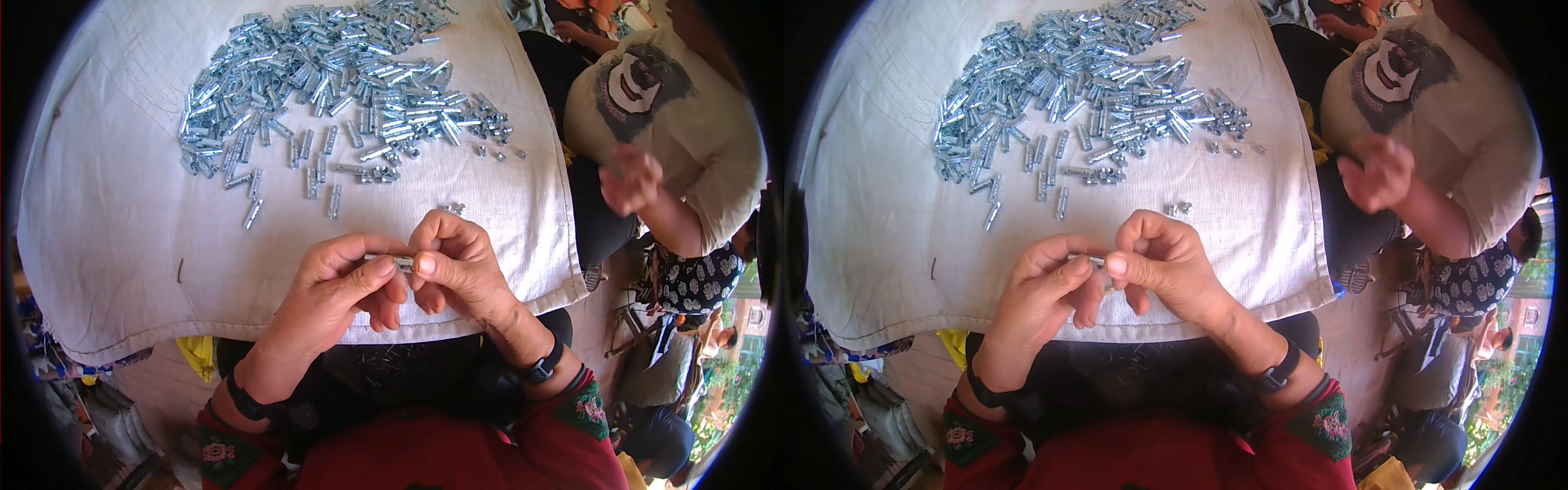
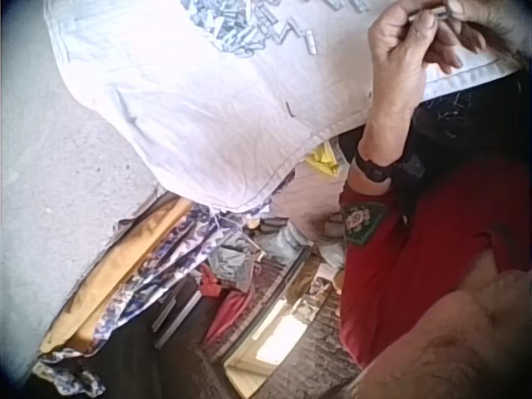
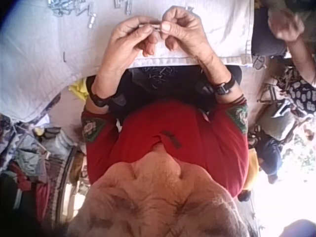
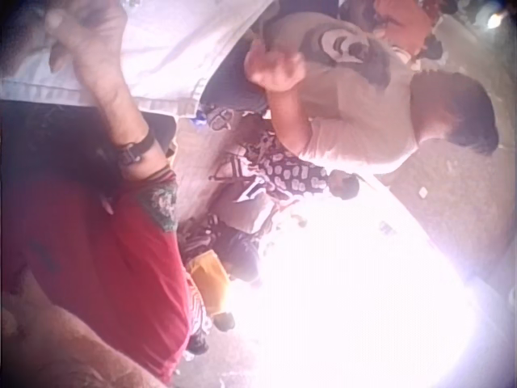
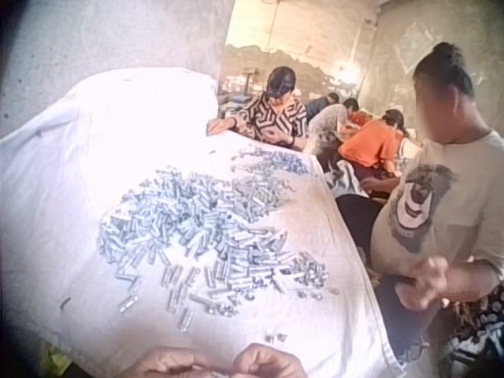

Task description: Assembling small metal components by hand, then placing them into a bag.

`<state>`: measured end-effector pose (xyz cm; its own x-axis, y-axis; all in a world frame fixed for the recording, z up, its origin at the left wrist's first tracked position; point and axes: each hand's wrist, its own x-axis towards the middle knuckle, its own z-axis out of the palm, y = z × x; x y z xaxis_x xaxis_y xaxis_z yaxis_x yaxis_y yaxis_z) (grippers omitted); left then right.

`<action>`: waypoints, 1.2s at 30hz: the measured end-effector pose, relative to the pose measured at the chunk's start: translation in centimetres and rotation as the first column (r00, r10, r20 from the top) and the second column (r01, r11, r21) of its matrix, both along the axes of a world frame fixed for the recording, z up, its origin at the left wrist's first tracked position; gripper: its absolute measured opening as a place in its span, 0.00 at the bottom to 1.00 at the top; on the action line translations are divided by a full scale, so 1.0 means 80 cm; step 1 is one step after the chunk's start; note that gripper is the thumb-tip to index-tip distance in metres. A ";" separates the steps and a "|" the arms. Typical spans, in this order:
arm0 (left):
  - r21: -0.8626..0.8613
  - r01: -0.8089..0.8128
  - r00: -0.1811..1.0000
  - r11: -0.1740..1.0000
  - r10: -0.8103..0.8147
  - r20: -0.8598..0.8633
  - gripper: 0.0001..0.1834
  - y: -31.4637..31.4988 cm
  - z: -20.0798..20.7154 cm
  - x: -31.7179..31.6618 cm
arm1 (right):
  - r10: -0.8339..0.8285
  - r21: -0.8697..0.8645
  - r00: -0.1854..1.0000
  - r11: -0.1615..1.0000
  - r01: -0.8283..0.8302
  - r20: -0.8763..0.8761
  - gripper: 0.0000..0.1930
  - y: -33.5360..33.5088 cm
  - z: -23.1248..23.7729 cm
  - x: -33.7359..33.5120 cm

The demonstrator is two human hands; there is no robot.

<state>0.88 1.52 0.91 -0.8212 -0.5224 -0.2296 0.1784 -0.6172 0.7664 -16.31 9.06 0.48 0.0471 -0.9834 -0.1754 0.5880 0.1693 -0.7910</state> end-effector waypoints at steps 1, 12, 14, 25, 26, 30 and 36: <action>0.038 0.027 0.999 0.999 -0.026 -0.037 0.13 0.000 0.001 0.001 | -0.015 0.004 0.999 1.000 0.015 -0.042 0.11 0.001 0.000 0.003; -0.299 0.399 0.916 0.867 -0.390 0.093 0.10 -0.011 0.022 0.028 | 0.454 0.014 0.837 0.881 -0.473 -0.304 0.10 0.013 0.026 -0.010; -0.611 0.392 0.896 0.687 -0.435 0.086 0.08 -0.019 0.021 0.025 | 0.497 -0.049 0.791 0.835 -0.547 -0.358 0.09 0.012 0.023 -0.018; -0.818 0.575 0.551 0.033 0.723 0.417 0.11 -0.050 -0.013 -0.010 | -0.182 -0.202 -0.351 0.979 0.021 -0.918 0.06 -0.007 -0.018 -0.042; -0.822 0.568 0.559 0.028 0.720 0.411 0.10 -0.050 -0.015 -0.011 | -0.166 -0.177 -0.351 0.984 -0.002 -0.922 0.07 -0.008 -0.018 -0.042; -0.844 0.535 0.602 -0.046 0.722 0.342 0.09 -0.048 -0.021 -0.009 | -0.170 -0.173 -0.371 0.985 -0.026 -0.913 0.05 -0.008 -0.013 -0.038; -0.964 0.131 0.850 0.233 0.473 0.230 0.04 -0.024 -0.007 -0.013 | -0.077 0.031 0.696 0.989 0.142 -0.713 0.07 -0.005 0.001 -0.022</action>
